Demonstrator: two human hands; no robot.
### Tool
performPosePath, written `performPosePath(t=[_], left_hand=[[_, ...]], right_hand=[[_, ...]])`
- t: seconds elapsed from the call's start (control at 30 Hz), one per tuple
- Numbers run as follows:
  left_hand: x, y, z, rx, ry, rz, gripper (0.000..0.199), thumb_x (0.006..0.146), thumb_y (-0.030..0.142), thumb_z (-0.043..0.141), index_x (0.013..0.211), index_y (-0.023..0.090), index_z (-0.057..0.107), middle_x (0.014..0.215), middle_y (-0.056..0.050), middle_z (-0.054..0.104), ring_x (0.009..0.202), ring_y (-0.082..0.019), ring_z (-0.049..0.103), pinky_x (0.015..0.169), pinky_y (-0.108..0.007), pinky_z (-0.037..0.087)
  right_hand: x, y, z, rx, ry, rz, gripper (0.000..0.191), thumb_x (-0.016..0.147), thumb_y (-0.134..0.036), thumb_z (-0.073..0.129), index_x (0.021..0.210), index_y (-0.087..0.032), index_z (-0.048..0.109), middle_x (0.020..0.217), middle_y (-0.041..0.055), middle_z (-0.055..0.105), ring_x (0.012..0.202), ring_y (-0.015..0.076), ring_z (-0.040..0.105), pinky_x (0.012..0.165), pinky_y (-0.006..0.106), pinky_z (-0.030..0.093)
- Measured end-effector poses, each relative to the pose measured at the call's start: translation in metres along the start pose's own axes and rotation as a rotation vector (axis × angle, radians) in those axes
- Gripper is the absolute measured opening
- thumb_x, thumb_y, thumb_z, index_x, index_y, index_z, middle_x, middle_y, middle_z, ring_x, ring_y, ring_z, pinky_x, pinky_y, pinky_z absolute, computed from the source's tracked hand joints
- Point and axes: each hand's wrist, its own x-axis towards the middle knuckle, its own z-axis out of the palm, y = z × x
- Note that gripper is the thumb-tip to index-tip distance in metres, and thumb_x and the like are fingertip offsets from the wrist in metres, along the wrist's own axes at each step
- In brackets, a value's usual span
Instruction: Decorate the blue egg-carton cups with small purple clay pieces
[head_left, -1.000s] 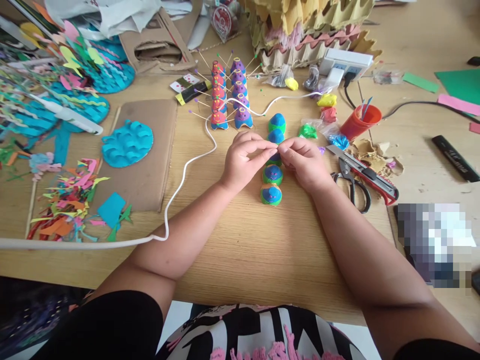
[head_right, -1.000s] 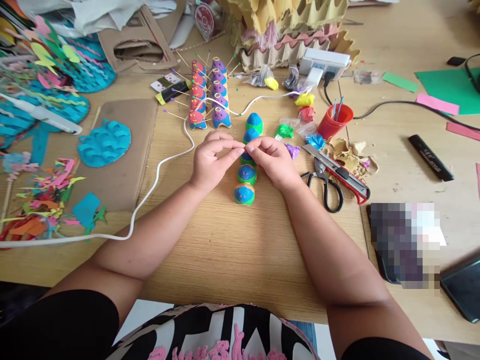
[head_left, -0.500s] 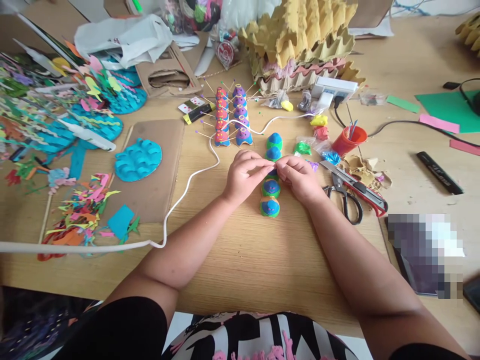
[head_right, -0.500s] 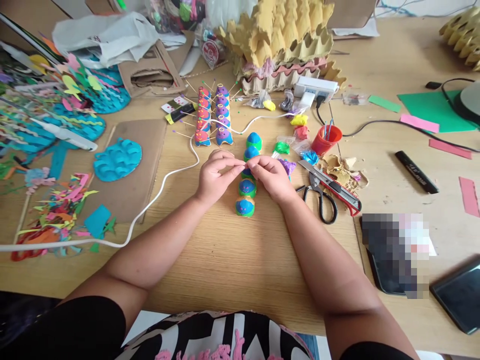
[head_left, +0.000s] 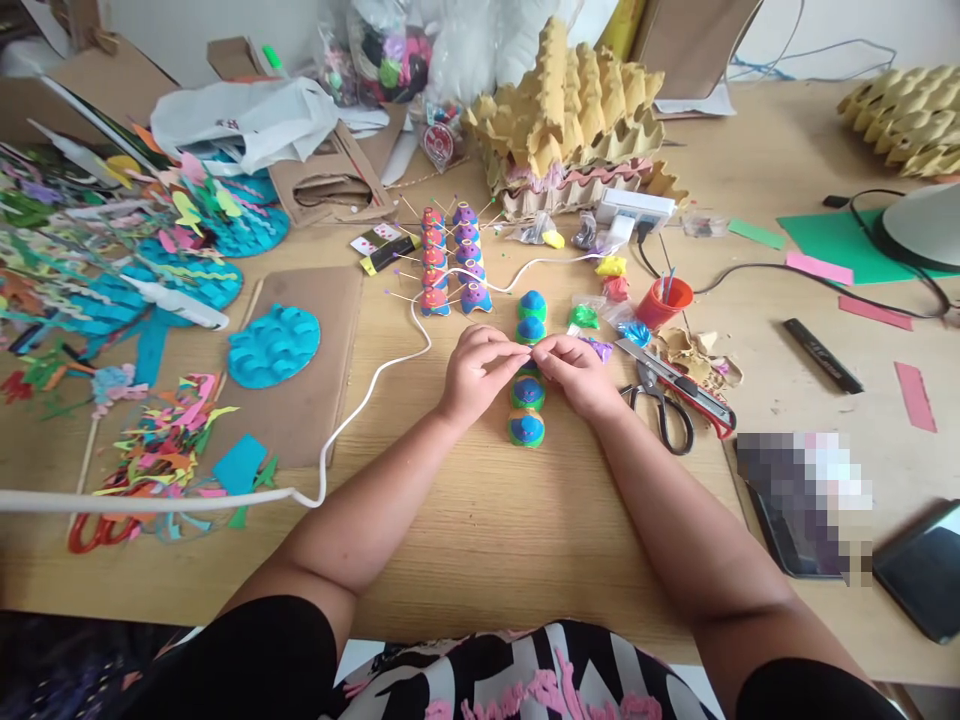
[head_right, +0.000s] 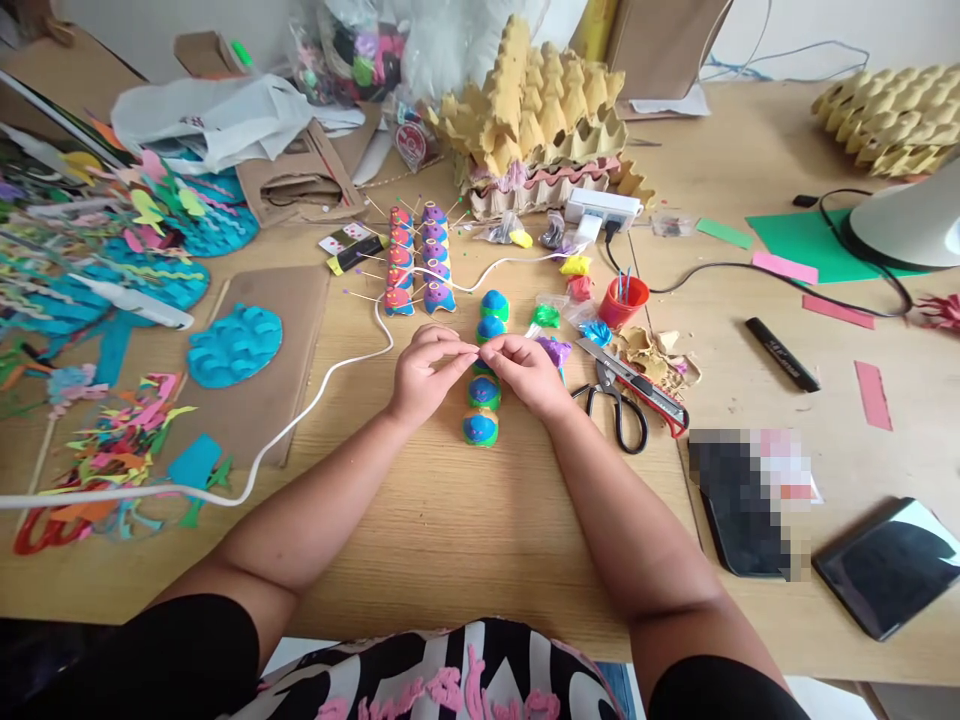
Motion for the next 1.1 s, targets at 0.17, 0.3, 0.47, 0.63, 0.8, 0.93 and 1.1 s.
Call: performPosePath(t=[0.17,0.3,0.47,0.63,0.8,0.93,1.1], left_hand=[[0.001,0.0012,-0.0017,0.023,-0.017,0.005,0.017,0.108,0.04,0.079,0.102,0.027,0.087,0.09,0.0,0.077,0.094,-0.016,0.073,0.093,-0.034,0.06],[0.0017,0.0019,-0.0019,0.027,-0.019,0.014,0.019,0.108,0.041,0.078,0.101,0.026,0.087,0.09,0.0,0.078,0.093,-0.016,0.073,0.094,-0.034,0.061],[0.0023,0.003,-0.0017,0.036,-0.023,0.004,0.022,0.109,0.044,0.076,0.102,0.028,0.089,0.089,0.0,0.078,0.092,-0.016,0.073,0.094,-0.035,0.061],[0.0015,0.0032,-0.0035,0.013,-0.054,-0.036,0.021,0.109,0.043,0.076,0.103,0.029,0.09,0.09,-0.001,0.078,0.094,-0.018,0.072,0.095,-0.037,0.06],[0.0004,0.003,-0.0049,0.007,-0.085,-0.08,0.022,0.108,0.046,0.076,0.102,0.03,0.09,0.09,-0.002,0.078,0.097,-0.019,0.071,0.098,-0.039,0.06],[0.0006,0.0037,-0.0046,0.011,-0.066,-0.047,0.02,0.108,0.043,0.077,0.101,0.029,0.089,0.091,-0.002,0.078,0.097,-0.018,0.072,0.096,-0.037,0.059],[0.0016,0.0051,-0.0038,0.001,-0.031,0.013,0.013,0.107,0.035,0.079,0.102,0.028,0.088,0.09,0.0,0.078,0.095,-0.017,0.071,0.094,-0.035,0.058]], right_hand=[[-0.0002,0.0025,-0.0022,-0.024,0.005,0.001,0.055,0.077,-0.072,0.093,0.08,-0.02,0.076,0.061,-0.0061,0.052,0.06,0.0096,0.04,0.059,0.028,0.03],[-0.0006,0.0003,-0.0005,-0.022,0.01,-0.004,0.062,0.071,-0.078,0.095,0.079,-0.02,0.076,0.061,-0.0062,0.054,0.059,0.0092,0.04,0.058,0.027,0.031],[-0.0023,-0.0037,0.0016,-0.031,0.019,0.003,0.063,0.069,-0.079,0.096,0.074,-0.021,0.071,0.06,-0.0073,0.054,0.058,0.0085,0.038,0.061,0.027,0.039],[-0.0033,-0.0025,0.0007,-0.022,0.024,0.023,0.057,0.069,-0.071,0.1,0.074,-0.022,0.072,0.058,-0.0073,0.052,0.06,0.0098,0.042,0.063,0.028,0.042],[-0.003,-0.0007,0.0,-0.009,0.024,0.041,0.054,0.065,-0.066,0.103,0.072,-0.021,0.073,0.06,-0.0061,0.055,0.063,0.0109,0.048,0.066,0.028,0.046],[-0.0031,0.0008,-0.0008,0.005,0.029,0.054,0.054,0.064,-0.064,0.104,0.074,-0.02,0.074,0.068,-0.003,0.067,0.065,0.01,0.052,0.067,0.027,0.048],[-0.002,0.0016,-0.0012,-0.001,0.027,0.063,0.056,0.063,-0.065,0.104,0.074,-0.02,0.073,0.068,-0.0031,0.066,0.066,0.0103,0.053,0.066,0.026,0.048]])
